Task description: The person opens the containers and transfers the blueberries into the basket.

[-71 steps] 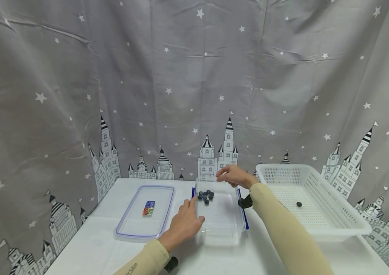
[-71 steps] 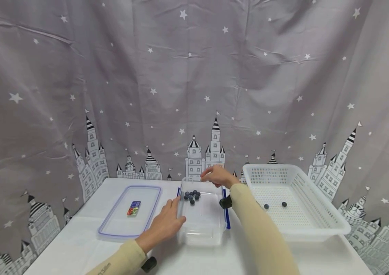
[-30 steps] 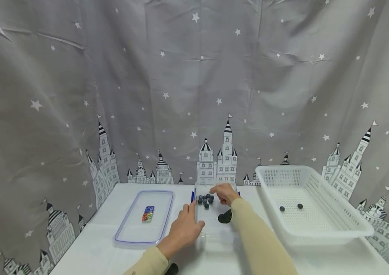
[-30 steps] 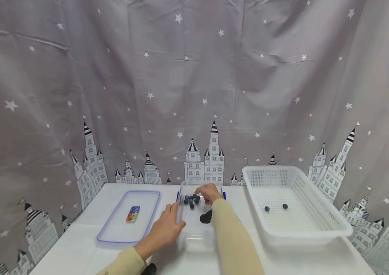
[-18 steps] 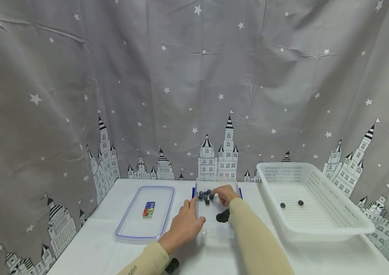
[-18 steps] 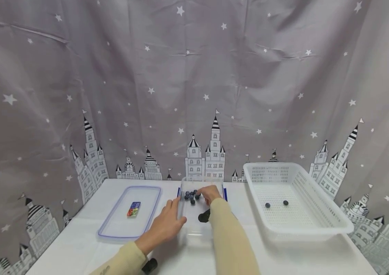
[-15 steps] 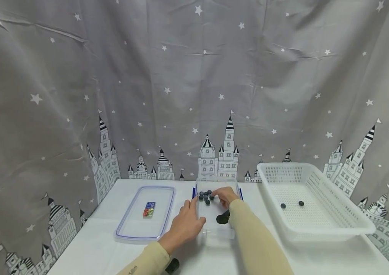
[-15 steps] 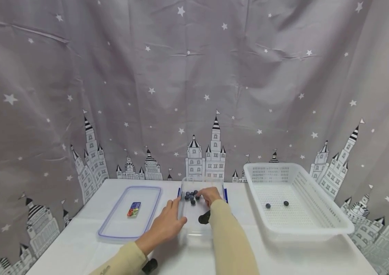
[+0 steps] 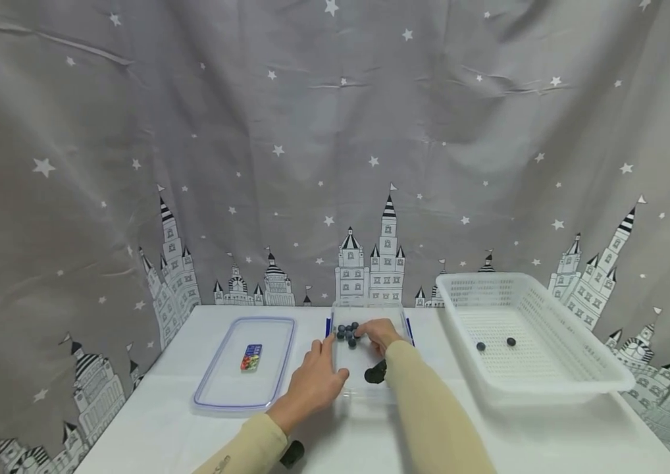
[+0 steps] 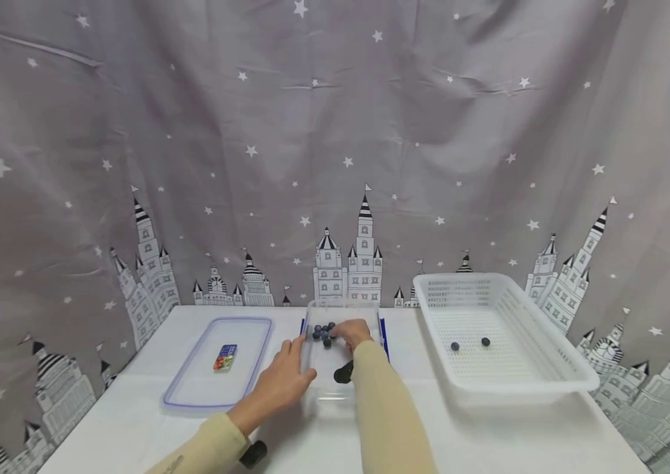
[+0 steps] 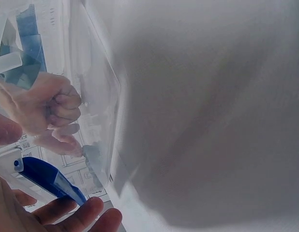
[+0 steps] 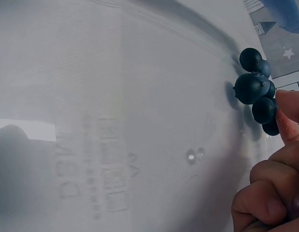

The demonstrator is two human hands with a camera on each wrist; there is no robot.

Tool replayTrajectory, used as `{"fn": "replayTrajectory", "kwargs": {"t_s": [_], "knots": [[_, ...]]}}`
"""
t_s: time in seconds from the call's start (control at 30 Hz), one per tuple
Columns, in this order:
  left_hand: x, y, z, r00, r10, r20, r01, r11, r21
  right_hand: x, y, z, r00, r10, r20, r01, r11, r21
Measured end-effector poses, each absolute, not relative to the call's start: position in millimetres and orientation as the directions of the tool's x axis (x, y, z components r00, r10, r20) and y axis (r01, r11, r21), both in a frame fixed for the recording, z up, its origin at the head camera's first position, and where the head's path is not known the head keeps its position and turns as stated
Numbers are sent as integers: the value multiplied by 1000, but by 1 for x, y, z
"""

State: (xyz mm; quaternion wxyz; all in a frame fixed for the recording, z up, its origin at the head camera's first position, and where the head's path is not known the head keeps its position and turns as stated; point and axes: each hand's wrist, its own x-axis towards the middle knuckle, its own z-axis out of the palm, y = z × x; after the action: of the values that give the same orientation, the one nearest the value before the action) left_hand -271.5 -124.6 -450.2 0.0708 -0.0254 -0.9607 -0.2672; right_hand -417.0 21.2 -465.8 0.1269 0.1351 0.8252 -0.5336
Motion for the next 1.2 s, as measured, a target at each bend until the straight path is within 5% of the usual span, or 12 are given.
{"fn": "replayTrajectory", "kwargs": {"t_s": [0.23, 1.2], "knots": [[-277, -122, -447, -986, 19, 168, 103, 856, 506, -414, 27, -461, -949, 89, -301, 313, 335, -889], [-270, -127, -453, -989, 16, 145, 90, 848, 522, -408, 18, -472, -977, 14, -213, 193, 489, -851]]}}
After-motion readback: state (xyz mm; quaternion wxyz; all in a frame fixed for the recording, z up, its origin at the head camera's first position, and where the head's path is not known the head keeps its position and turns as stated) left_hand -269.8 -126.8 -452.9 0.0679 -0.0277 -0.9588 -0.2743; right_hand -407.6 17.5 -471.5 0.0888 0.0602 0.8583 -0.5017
